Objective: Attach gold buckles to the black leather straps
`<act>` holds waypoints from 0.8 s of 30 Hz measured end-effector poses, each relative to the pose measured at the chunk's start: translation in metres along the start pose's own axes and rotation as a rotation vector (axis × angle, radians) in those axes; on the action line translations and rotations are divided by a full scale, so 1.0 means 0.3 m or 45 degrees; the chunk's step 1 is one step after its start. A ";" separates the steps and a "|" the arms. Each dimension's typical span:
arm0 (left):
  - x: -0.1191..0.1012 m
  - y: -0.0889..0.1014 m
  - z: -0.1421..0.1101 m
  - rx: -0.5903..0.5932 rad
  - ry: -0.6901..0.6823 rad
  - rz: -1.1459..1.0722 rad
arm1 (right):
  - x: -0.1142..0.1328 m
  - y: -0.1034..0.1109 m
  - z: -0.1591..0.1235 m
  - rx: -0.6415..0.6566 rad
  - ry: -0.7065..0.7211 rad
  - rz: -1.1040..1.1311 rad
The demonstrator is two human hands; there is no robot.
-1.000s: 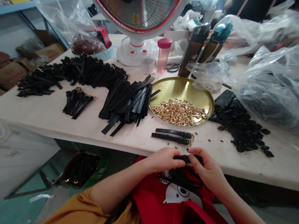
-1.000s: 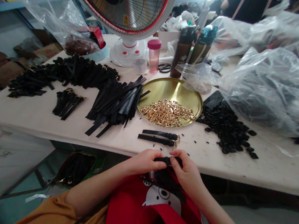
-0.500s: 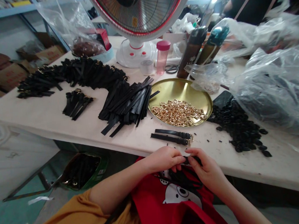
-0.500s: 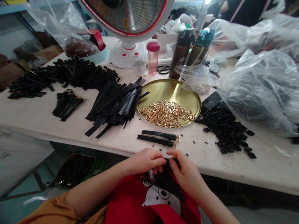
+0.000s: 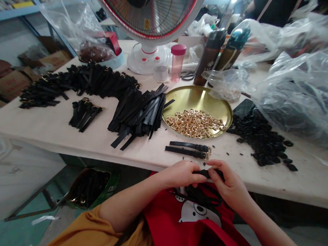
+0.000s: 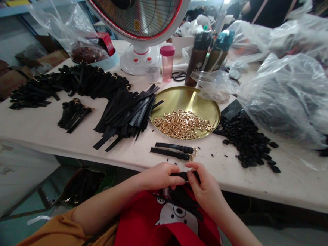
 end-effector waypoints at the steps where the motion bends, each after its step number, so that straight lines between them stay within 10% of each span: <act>1: -0.003 -0.001 -0.008 0.050 0.005 -0.014 | 0.003 -0.003 0.002 0.020 -0.001 0.017; 17: 0.018 -0.038 -0.024 0.109 0.099 -0.577 | 0.050 -0.016 -0.001 0.190 -0.024 0.192; 24: 0.023 0.000 -0.027 0.037 -0.025 -0.305 | 0.018 -0.017 0.004 0.082 -0.087 0.301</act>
Point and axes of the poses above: each hand's wrist, its own z-axis towards the middle knuckle, its own y-axis out of the back of the hand, x = y × z, the point moved 8 cm from there along z, towards the middle knuckle, and after that the axes turned 4 degrees about y, right-handed, at the moved point
